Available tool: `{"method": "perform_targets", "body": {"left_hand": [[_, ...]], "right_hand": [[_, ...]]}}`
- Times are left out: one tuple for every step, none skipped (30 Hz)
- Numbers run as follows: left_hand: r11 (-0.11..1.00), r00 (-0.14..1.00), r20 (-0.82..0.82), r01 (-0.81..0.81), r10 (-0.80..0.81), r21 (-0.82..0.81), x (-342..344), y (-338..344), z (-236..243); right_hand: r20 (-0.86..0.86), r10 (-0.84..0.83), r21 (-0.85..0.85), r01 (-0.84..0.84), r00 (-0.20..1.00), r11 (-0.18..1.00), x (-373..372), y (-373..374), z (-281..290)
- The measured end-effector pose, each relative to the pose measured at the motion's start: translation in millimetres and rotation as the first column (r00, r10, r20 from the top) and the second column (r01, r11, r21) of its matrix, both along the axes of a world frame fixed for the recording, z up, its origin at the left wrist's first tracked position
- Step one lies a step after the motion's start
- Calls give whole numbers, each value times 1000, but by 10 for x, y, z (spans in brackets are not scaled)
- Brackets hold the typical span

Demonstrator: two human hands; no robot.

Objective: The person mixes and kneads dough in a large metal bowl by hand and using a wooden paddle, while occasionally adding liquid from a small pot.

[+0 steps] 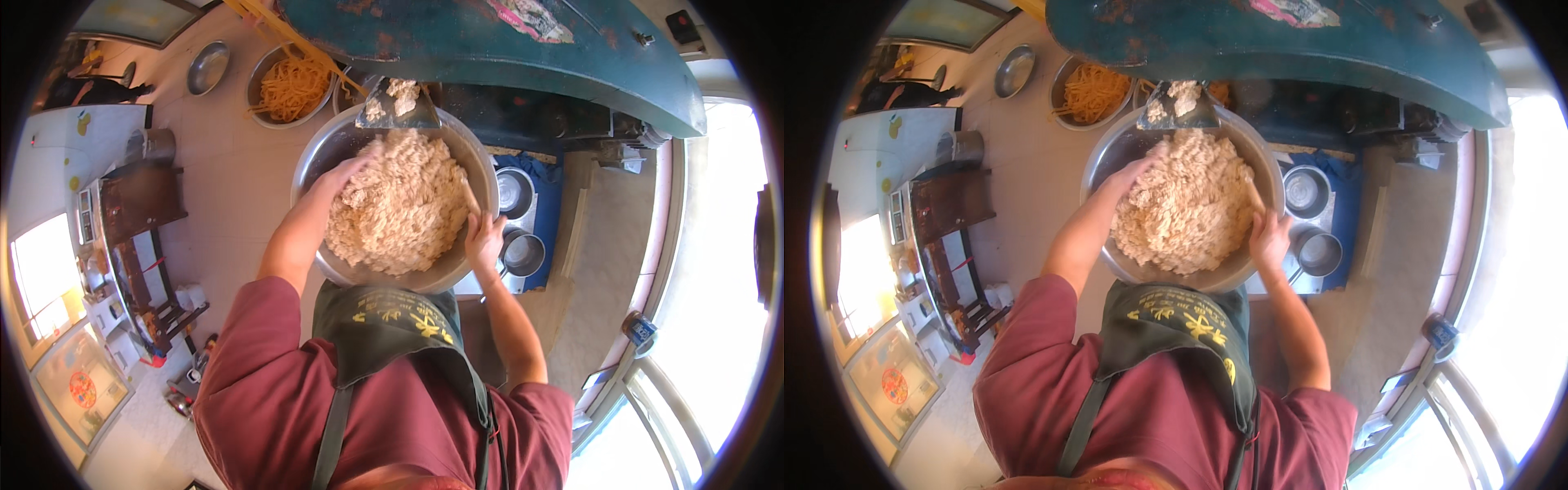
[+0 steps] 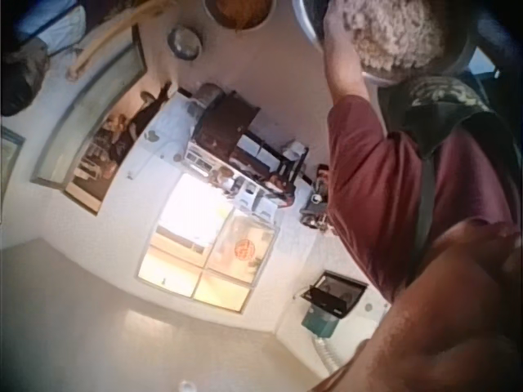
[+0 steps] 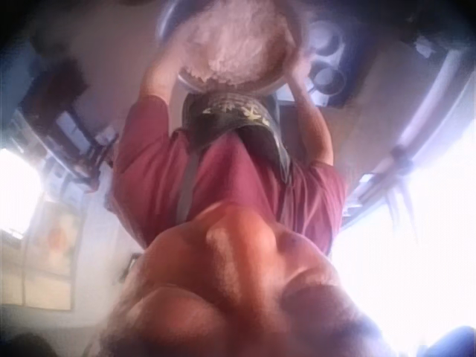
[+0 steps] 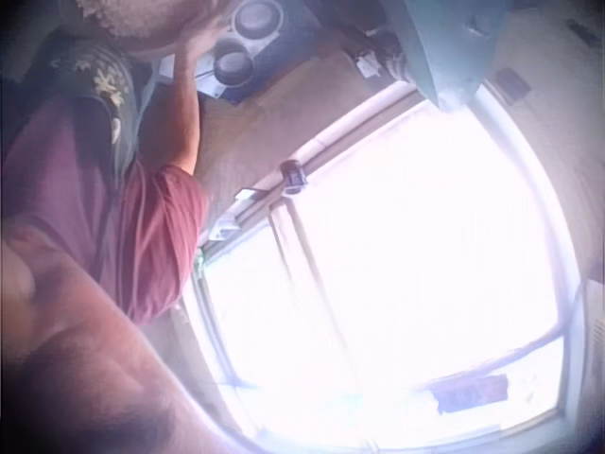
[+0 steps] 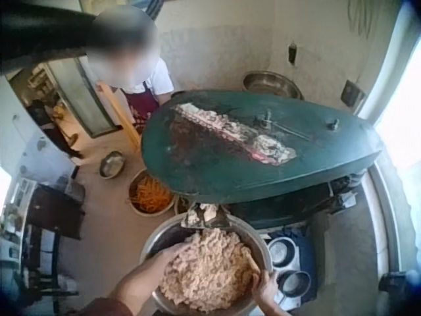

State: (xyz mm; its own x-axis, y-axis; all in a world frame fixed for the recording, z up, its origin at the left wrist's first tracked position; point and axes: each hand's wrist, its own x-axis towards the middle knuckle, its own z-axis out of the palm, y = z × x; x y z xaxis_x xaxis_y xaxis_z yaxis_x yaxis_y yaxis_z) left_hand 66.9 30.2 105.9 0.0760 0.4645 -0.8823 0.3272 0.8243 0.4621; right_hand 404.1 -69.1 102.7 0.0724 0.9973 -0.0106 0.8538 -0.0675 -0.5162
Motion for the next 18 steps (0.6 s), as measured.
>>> {"method": "perform_targets", "body": {"left_hand": [[988, 990, -22, 137, -136, 68, 91, 46, 98], [952, 962, -57, 272, -267, 138, 195, 105, 183], [903, 929, -124, 370, -350, 217, 184, 107, -66], [862, 878, -118, 477, -463, 169, 196, 142, -110], [808, 817, -102, 576, -567, 127, 194, 152, -151], [740, 741, 12, 672, -672, -17, 200, 193, -102], [690, 690, 18, 723, -723, 4, 223, 180, 133], [642, 641, 26, 766, -767, 28, 259, 147, 373], [612, 636, -91, 766, -766, 196, 331, -80, 791], [479, 608, -323, 783, -725, 397, 338, -317, 753], [287, 586, -530, 790, -613, 542, 345, -514, 687], [325, 631, -557, 767, -541, 554, 353, -619, 824], [300, 636, -589, 764, -498, 571, 330, -677, 836], [283, 643, -621, 761, -448, 583, 262, -739, 799], [265, 650, -645, 757, -402, 598, 190, -796, 785], [304, 743, -582, 668, -332, 679, 119, -840, 789], [334, 803, -532, 595, -269, 731, 17, -874, 744], [362, 855, -478, 519, -202, 775, -89, -917, 662]], "right_hand": [[-11, -34, -15, 34, 999, 999, -45, -140, -22], [1, -63, -25, 63, 998, 998, -83, -249, -16], [-10, -65, -79, 64, 998, 995, -83, -301, 18], [-35, -57, -126, 52, 998, 991, -46, -365, 21], [-59, -45, -172, 35, 997, 984, 2, -393, 21], [-5, 38, -68, -38, 999, 997, 28, -348, 113], [52, 111, 35, -113, 993, 993, 23, -274, 243], [117, 180, 133, -195, 977, 972, 13, -176, 384], [223, 209, 228, -259, 952, 938, -35, 10, 525], [133, 249, 106, -263, 960, 959, -161, 233, 698], [39, 272, -22, -271, 961, 962, -321, 481, 880], [92, 290, -73, -284, 953, 956, -549, 735, 1119], [142, 308, -122, -292, 941, 949, -794, 986, 1266], [161, 358, -114, -343, 920, 932, -983, 1226, 1223], [183, 404, -113, -389, 896, 914, -1152, 1451, 1184], [198, 438, -68, -434, 877, 899, -1300, 1661, 1119], [210, 478, -25, -484, 853, 875, -1440, 1847, 1025], [249, 462, 5, -478, 851, 879, -1557, 2026, 870]]}}
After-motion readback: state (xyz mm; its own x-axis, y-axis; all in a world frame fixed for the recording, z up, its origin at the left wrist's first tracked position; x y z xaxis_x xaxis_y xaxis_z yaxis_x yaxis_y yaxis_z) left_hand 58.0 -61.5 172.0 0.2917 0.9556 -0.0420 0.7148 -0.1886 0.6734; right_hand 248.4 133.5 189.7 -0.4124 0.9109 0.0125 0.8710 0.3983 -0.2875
